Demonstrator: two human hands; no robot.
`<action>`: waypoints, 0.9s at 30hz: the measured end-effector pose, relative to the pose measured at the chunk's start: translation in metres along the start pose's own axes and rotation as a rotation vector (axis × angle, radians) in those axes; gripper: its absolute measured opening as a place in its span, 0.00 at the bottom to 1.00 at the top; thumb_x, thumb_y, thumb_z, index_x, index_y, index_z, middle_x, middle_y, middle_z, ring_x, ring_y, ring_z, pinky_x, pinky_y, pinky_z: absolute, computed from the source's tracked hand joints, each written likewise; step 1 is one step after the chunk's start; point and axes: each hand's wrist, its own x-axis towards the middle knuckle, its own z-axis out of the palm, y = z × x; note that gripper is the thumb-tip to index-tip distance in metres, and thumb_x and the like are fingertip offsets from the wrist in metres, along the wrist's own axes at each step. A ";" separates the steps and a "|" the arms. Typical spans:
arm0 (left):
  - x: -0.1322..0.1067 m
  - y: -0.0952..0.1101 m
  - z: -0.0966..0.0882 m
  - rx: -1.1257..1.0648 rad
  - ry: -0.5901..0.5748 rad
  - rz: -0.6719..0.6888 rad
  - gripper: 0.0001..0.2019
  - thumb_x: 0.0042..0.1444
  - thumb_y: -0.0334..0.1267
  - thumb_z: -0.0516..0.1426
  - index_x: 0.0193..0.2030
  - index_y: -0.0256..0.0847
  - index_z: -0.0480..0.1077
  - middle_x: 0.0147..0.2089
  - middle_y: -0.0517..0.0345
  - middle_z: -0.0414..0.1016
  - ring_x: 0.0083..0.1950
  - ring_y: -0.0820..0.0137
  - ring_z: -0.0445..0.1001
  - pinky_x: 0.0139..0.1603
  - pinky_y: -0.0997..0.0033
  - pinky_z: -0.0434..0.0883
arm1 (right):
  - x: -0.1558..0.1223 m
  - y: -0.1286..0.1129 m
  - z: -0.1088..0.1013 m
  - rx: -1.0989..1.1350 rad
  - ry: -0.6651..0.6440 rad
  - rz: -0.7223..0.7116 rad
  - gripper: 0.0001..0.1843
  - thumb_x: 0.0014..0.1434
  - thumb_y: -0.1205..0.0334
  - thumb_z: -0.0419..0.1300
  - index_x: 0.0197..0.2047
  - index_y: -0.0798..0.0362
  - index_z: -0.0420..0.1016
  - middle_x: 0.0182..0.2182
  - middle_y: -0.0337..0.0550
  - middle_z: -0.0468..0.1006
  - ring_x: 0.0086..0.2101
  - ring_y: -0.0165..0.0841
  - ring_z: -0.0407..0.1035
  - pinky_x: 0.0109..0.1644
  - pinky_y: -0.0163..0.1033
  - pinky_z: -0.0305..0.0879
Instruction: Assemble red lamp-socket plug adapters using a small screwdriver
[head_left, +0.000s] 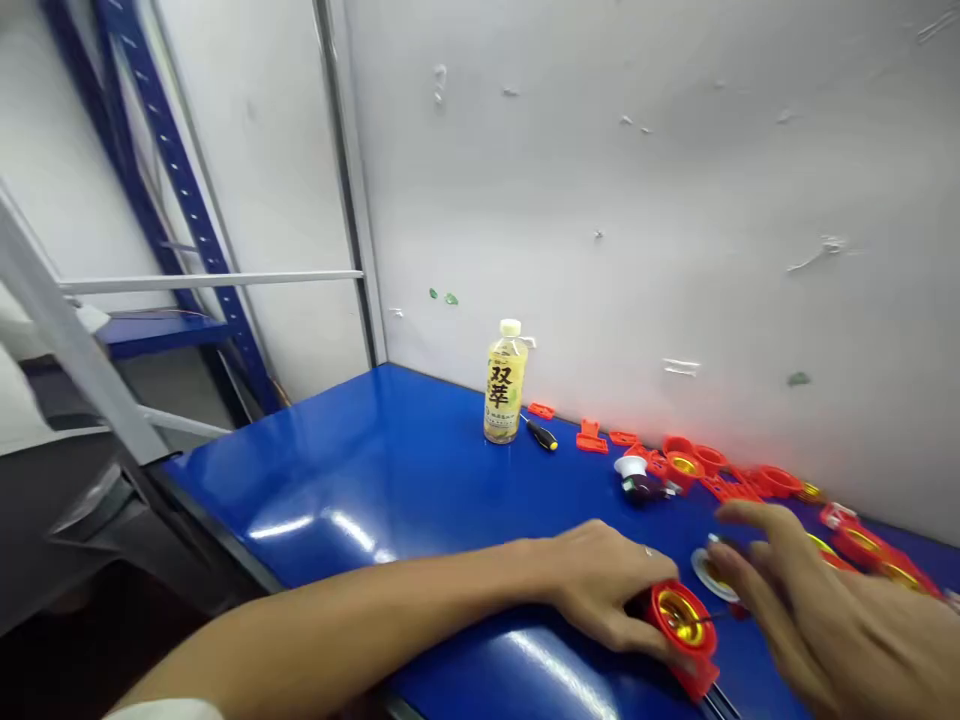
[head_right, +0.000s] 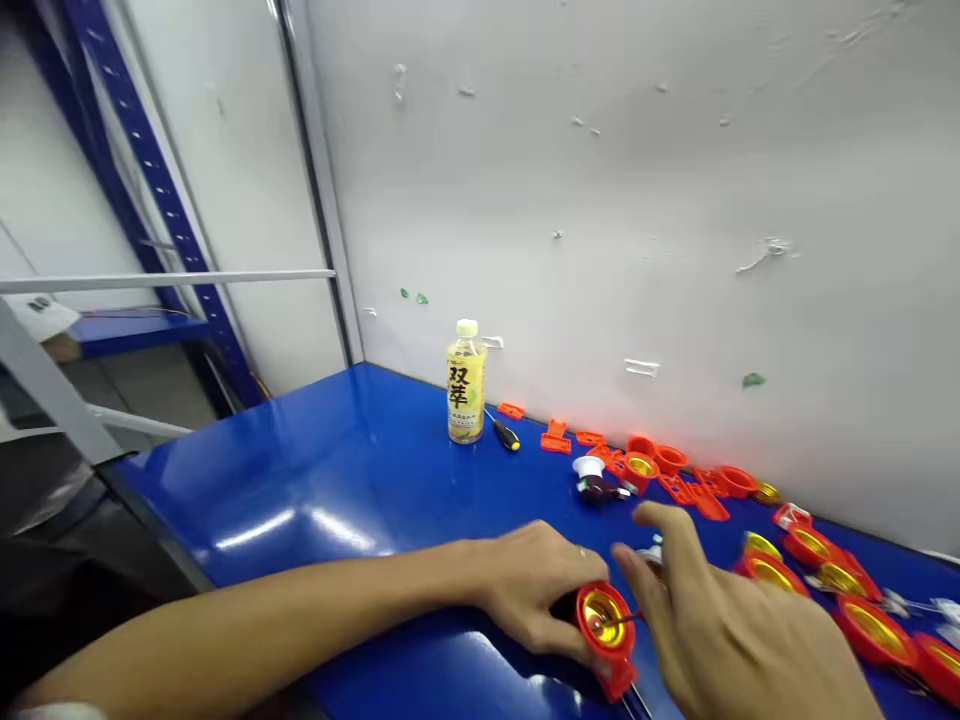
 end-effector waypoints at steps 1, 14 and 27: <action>0.000 0.000 0.000 0.020 0.022 0.006 0.21 0.58 0.58 0.61 0.36 0.43 0.61 0.36 0.59 0.76 0.33 0.67 0.77 0.25 0.72 0.58 | 0.004 -0.003 -0.006 -0.071 -0.032 0.045 0.17 0.72 0.49 0.45 0.46 0.50 0.68 0.10 0.30 0.64 0.09 0.37 0.63 0.11 0.39 0.51; -0.002 0.000 0.007 0.222 0.290 -0.005 0.19 0.59 0.55 0.62 0.35 0.41 0.65 0.31 0.59 0.75 0.27 0.67 0.72 0.26 0.67 0.54 | 0.011 -0.004 -0.024 0.211 -0.078 -0.008 0.20 0.71 0.63 0.47 0.64 0.51 0.58 0.32 0.42 0.79 0.24 0.32 0.74 0.30 0.36 0.72; -0.002 -0.001 0.010 0.384 0.416 0.042 0.17 0.65 0.53 0.54 0.36 0.40 0.67 0.31 0.58 0.76 0.26 0.66 0.73 0.27 0.65 0.59 | 0.022 -0.018 -0.027 0.030 -0.052 0.085 0.13 0.74 0.59 0.44 0.45 0.53 0.67 0.14 0.30 0.68 0.11 0.30 0.60 0.19 0.38 0.42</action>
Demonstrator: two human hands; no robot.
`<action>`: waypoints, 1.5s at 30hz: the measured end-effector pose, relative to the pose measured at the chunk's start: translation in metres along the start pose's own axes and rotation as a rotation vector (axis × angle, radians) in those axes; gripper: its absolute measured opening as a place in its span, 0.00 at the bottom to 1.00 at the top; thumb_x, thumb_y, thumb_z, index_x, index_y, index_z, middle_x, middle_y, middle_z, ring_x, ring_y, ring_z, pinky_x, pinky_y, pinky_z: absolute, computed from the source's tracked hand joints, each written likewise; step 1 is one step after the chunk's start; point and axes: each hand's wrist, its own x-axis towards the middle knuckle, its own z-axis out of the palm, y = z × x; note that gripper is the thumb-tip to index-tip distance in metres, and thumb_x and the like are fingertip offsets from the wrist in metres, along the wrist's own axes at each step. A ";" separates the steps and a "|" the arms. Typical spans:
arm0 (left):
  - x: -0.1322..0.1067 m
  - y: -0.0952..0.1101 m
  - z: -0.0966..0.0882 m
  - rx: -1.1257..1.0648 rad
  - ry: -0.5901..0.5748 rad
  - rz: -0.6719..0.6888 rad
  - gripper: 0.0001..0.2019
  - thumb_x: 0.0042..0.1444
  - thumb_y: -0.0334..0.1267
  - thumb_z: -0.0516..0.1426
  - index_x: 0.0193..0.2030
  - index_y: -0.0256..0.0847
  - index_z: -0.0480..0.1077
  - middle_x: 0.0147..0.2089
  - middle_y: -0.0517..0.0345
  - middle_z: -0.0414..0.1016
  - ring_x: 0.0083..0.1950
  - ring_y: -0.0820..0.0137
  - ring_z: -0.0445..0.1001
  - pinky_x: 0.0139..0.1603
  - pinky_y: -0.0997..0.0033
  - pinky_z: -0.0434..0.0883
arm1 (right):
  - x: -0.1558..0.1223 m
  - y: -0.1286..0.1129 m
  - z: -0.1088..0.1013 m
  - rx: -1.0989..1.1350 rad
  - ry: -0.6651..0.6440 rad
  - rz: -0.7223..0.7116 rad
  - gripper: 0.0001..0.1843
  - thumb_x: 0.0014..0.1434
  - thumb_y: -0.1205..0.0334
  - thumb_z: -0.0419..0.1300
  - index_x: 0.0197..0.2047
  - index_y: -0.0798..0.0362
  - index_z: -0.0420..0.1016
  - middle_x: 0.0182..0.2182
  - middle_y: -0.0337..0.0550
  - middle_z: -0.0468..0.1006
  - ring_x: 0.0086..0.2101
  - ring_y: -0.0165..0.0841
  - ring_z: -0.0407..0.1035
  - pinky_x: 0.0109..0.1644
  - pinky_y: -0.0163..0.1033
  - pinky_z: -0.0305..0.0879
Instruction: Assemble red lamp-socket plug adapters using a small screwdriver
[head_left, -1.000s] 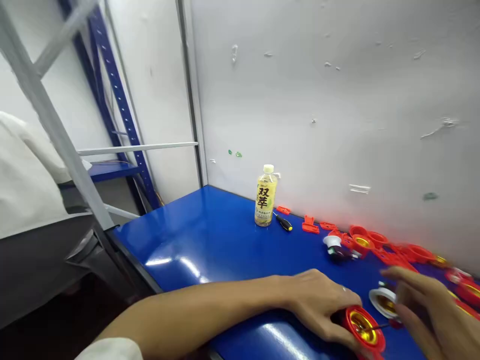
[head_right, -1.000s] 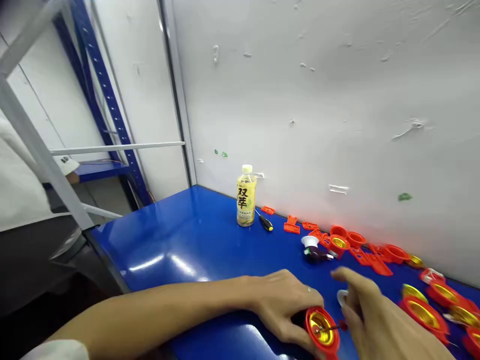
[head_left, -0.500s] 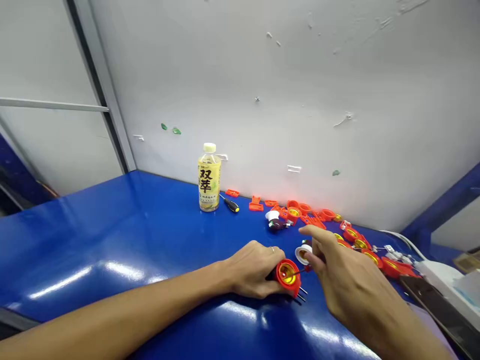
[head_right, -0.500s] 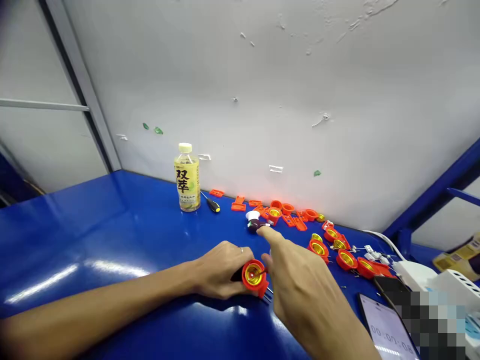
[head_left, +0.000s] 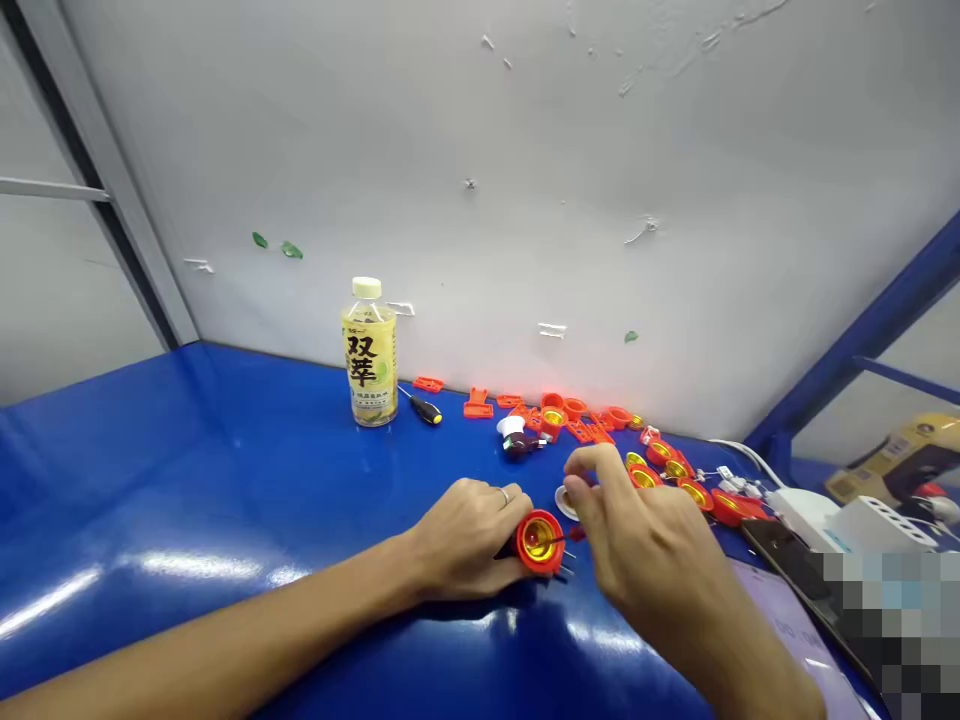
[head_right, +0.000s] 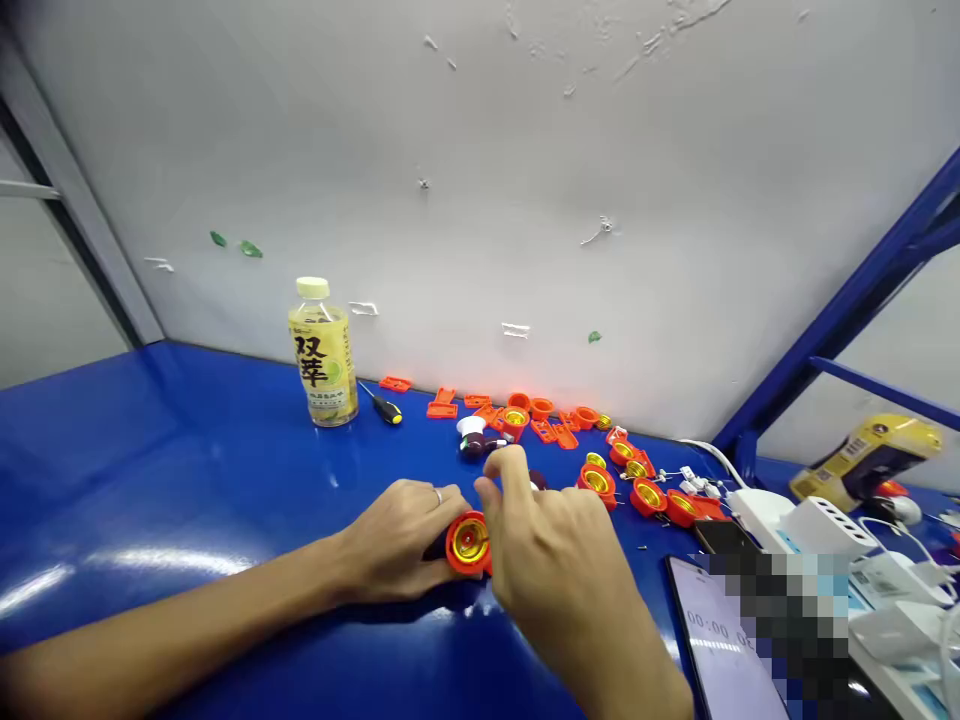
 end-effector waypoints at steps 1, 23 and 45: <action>0.000 0.000 0.000 0.021 0.028 0.000 0.18 0.66 0.54 0.52 0.36 0.40 0.67 0.30 0.57 0.76 0.25 0.65 0.72 0.27 0.64 0.58 | 0.000 -0.001 -0.001 0.009 -0.002 -0.019 0.12 0.74 0.61 0.44 0.46 0.54 0.67 0.14 0.29 0.68 0.11 0.30 0.61 0.20 0.38 0.42; 0.000 0.005 -0.001 0.108 0.291 -0.015 0.16 0.65 0.48 0.54 0.29 0.41 0.67 0.23 0.61 0.71 0.21 0.69 0.68 0.25 0.64 0.58 | -0.003 0.001 -0.005 -0.036 0.096 -0.085 0.14 0.71 0.68 0.47 0.58 0.56 0.61 0.20 0.31 0.74 0.15 0.32 0.68 0.20 0.38 0.50; 0.002 0.003 -0.001 0.011 0.282 -0.011 0.15 0.65 0.46 0.54 0.30 0.41 0.67 0.22 0.62 0.70 0.20 0.72 0.67 0.22 0.67 0.56 | -0.005 0.003 -0.006 0.365 -0.157 0.129 0.22 0.72 0.65 0.44 0.67 0.52 0.52 0.32 0.40 0.76 0.25 0.31 0.70 0.31 0.36 0.69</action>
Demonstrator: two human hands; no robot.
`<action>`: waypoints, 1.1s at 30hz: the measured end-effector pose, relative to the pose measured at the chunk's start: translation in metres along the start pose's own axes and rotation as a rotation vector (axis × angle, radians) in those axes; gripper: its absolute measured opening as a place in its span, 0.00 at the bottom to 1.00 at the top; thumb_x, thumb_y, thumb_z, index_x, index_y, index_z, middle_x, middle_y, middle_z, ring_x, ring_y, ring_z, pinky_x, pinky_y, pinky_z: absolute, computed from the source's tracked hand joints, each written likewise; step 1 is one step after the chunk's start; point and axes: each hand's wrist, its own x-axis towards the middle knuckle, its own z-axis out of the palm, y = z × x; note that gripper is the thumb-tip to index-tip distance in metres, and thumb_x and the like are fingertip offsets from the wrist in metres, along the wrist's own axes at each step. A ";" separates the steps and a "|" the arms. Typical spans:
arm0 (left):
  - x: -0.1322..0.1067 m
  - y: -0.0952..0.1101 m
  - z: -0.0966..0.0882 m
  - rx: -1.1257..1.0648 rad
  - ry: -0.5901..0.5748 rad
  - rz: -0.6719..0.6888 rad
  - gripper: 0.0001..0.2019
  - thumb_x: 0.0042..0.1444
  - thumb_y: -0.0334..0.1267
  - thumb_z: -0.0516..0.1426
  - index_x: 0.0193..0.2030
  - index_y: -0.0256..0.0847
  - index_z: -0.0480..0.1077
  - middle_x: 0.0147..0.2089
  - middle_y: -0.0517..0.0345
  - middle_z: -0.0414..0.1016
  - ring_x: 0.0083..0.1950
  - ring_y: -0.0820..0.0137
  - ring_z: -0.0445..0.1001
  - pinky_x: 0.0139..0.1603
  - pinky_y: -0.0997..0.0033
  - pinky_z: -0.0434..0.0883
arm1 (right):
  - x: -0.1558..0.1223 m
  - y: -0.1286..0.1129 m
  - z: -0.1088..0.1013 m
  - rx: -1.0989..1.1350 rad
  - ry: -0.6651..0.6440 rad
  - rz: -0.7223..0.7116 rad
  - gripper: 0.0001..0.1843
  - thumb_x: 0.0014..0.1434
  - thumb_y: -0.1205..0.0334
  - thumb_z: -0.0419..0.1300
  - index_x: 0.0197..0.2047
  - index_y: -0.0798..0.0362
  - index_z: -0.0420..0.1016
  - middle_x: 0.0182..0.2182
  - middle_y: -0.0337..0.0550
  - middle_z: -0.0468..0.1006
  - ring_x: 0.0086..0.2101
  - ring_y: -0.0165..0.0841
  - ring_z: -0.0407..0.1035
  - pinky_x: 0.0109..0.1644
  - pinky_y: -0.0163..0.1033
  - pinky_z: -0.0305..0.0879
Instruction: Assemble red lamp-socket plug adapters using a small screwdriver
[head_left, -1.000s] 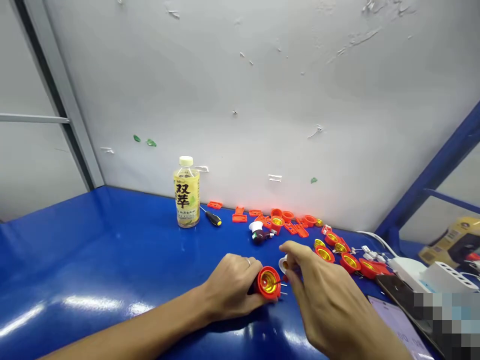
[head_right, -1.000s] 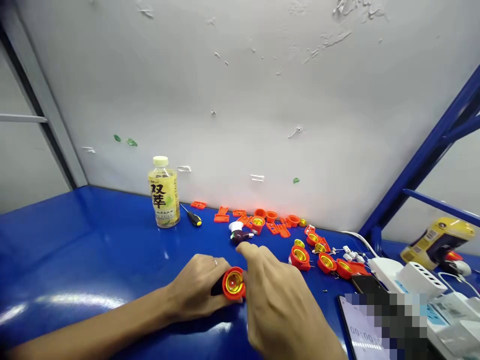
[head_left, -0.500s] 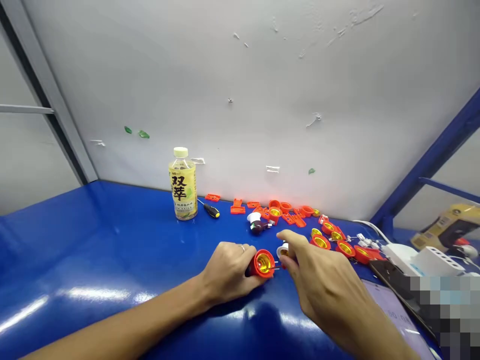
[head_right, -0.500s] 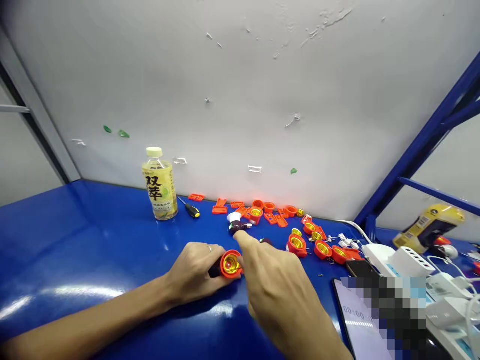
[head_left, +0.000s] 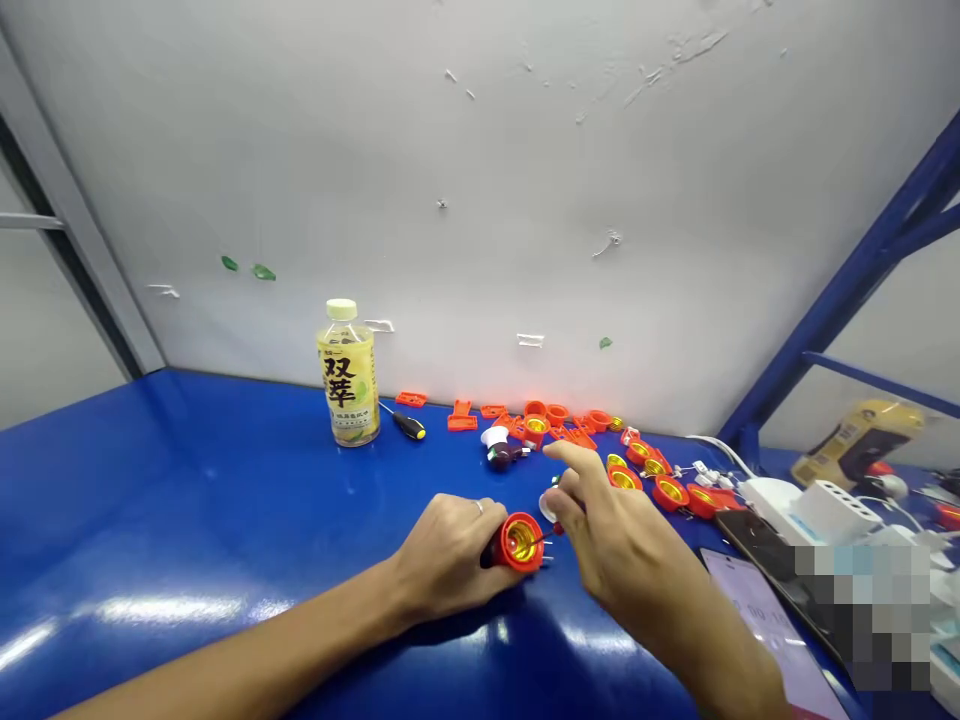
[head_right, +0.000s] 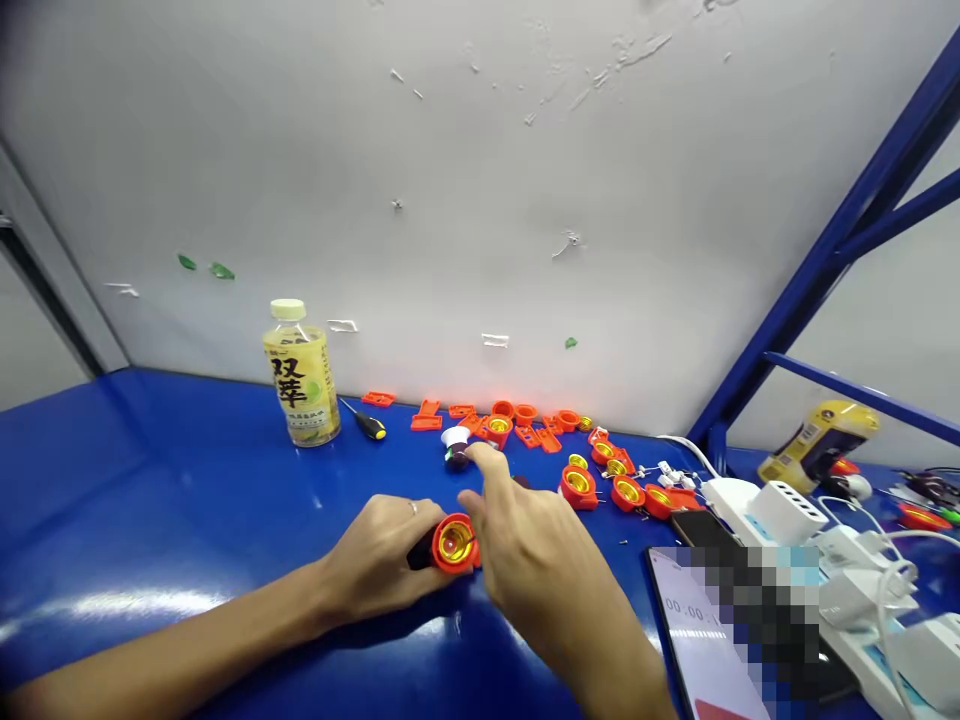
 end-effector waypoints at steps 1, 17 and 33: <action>0.000 0.000 0.000 0.000 0.010 0.006 0.14 0.65 0.45 0.54 0.30 0.40 0.67 0.22 0.62 0.70 0.20 0.72 0.66 0.22 0.67 0.56 | 0.001 0.000 0.002 0.025 0.037 0.002 0.23 0.71 0.67 0.43 0.68 0.52 0.50 0.32 0.39 0.76 0.23 0.29 0.68 0.29 0.35 0.68; 0.001 0.006 -0.012 0.151 0.120 0.146 0.13 0.64 0.41 0.57 0.28 0.41 0.65 0.22 0.62 0.67 0.22 0.71 0.64 0.26 0.67 0.59 | 0.001 0.000 0.004 -0.577 0.296 0.070 0.28 0.69 0.67 0.44 0.70 0.66 0.54 0.12 0.29 0.59 0.11 0.31 0.53 0.19 0.38 0.41; 0.000 0.002 -0.004 0.126 0.205 -0.012 0.13 0.61 0.42 0.58 0.27 0.41 0.65 0.20 0.64 0.67 0.21 0.73 0.64 0.25 0.68 0.60 | -0.003 -0.005 -0.001 -0.144 0.201 0.013 0.32 0.73 0.60 0.46 0.75 0.56 0.39 0.27 0.38 0.75 0.19 0.30 0.67 0.21 0.34 0.57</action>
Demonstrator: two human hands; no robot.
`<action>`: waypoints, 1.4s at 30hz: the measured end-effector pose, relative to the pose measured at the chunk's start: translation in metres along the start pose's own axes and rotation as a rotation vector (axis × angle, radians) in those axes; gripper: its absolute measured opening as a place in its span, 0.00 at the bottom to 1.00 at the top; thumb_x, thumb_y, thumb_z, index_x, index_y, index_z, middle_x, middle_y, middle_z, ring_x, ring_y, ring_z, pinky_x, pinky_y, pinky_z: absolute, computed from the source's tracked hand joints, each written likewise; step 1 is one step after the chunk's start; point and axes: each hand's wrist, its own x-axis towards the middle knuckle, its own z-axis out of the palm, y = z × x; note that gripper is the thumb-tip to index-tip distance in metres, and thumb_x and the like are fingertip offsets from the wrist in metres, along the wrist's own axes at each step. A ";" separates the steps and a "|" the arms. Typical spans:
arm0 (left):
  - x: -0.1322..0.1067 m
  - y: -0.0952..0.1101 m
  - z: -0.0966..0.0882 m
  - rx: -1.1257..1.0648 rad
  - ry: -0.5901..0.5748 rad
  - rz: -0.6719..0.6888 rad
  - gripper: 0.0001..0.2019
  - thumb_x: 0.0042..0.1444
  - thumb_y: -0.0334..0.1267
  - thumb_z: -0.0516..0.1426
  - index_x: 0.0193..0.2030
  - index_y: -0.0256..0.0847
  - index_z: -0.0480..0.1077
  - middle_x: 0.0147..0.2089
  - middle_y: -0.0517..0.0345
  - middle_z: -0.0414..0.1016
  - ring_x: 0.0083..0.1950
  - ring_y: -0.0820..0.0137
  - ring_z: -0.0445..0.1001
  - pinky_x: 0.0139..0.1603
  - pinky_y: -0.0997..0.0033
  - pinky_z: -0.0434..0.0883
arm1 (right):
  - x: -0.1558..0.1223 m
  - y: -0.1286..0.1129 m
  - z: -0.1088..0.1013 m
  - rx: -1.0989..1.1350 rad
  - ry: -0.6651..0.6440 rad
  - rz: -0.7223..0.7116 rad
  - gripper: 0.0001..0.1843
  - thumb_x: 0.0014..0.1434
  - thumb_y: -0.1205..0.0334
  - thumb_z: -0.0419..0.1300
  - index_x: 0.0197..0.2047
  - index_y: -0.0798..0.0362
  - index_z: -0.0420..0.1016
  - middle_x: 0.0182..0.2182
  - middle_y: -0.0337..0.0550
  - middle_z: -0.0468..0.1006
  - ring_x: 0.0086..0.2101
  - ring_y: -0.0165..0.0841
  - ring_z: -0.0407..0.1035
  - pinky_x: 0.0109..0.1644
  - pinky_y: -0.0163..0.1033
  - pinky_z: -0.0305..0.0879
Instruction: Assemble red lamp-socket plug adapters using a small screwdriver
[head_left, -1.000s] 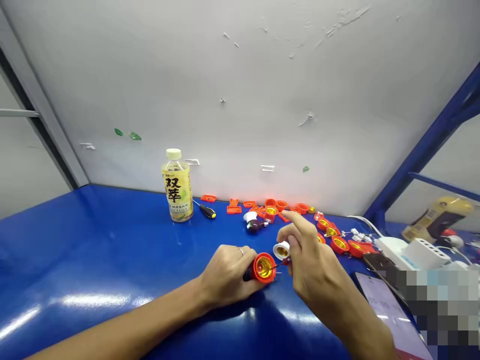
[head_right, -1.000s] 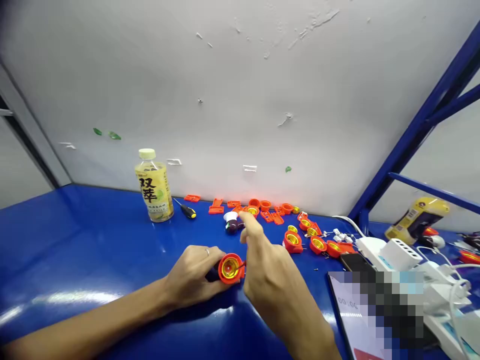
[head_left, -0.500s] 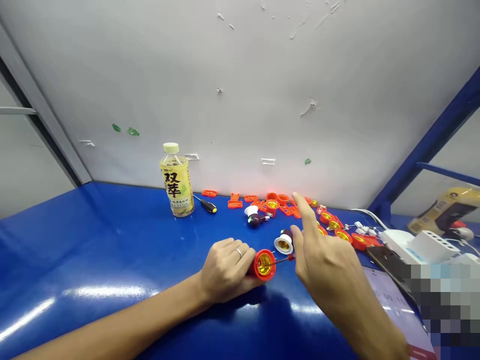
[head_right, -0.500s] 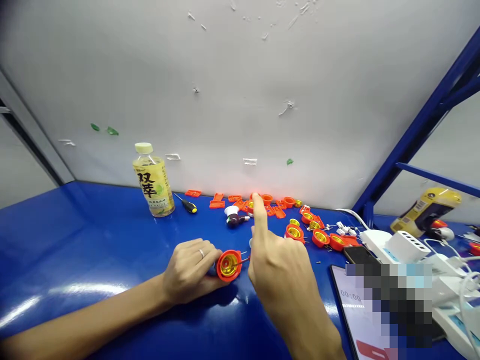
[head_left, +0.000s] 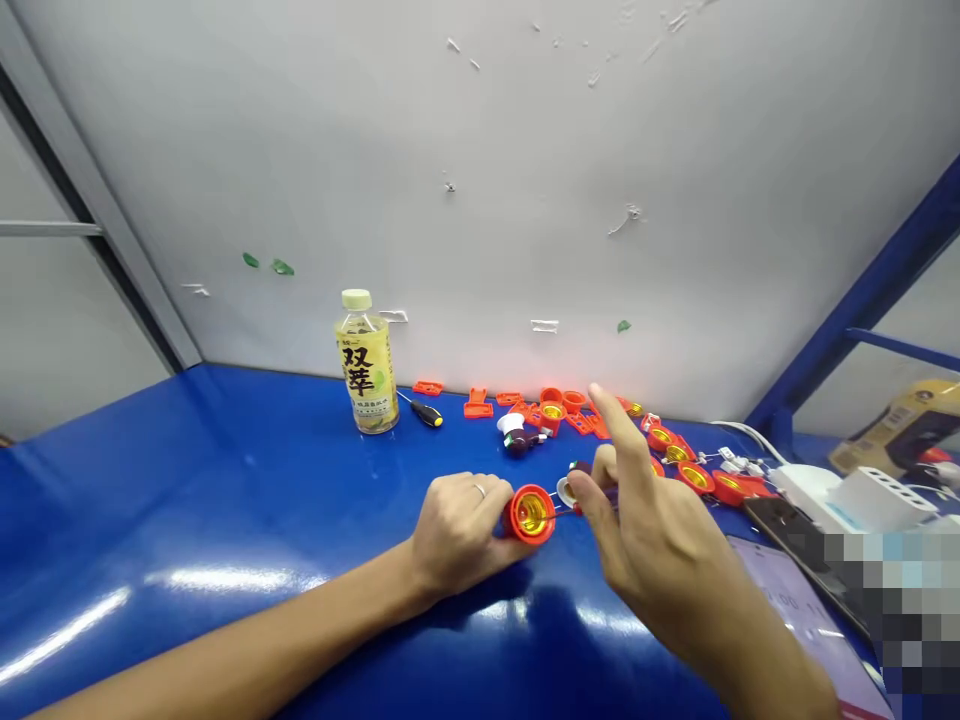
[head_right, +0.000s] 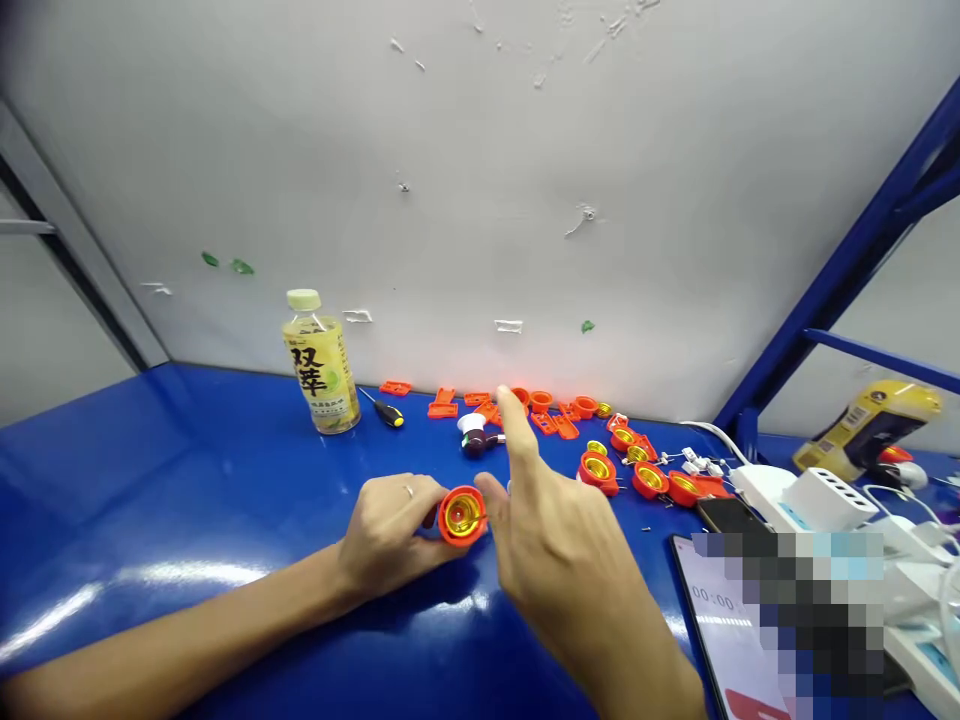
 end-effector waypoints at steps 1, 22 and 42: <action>0.000 0.000 0.000 0.000 -0.001 0.004 0.14 0.62 0.43 0.58 0.27 0.41 0.65 0.20 0.64 0.67 0.21 0.73 0.64 0.25 0.68 0.60 | 0.000 0.000 0.000 -0.070 0.037 -0.004 0.29 0.74 0.58 0.46 0.73 0.57 0.45 0.23 0.35 0.74 0.15 0.29 0.62 0.19 0.34 0.53; -0.002 0.000 0.005 0.105 -0.085 -0.065 0.13 0.55 0.44 0.60 0.27 0.43 0.62 0.21 0.64 0.68 0.21 0.71 0.67 0.24 0.64 0.56 | -0.003 0.004 0.004 0.058 -0.019 -0.086 0.13 0.73 0.63 0.44 0.58 0.52 0.56 0.28 0.35 0.76 0.18 0.30 0.68 0.21 0.35 0.54; 0.000 -0.002 0.003 0.105 -0.146 -0.079 0.13 0.56 0.44 0.58 0.26 0.43 0.61 0.20 0.64 0.68 0.20 0.71 0.67 0.24 0.66 0.56 | 0.001 0.002 0.002 0.071 -0.067 0.075 0.10 0.73 0.57 0.46 0.52 0.49 0.62 0.27 0.35 0.78 0.23 0.34 0.74 0.26 0.37 0.61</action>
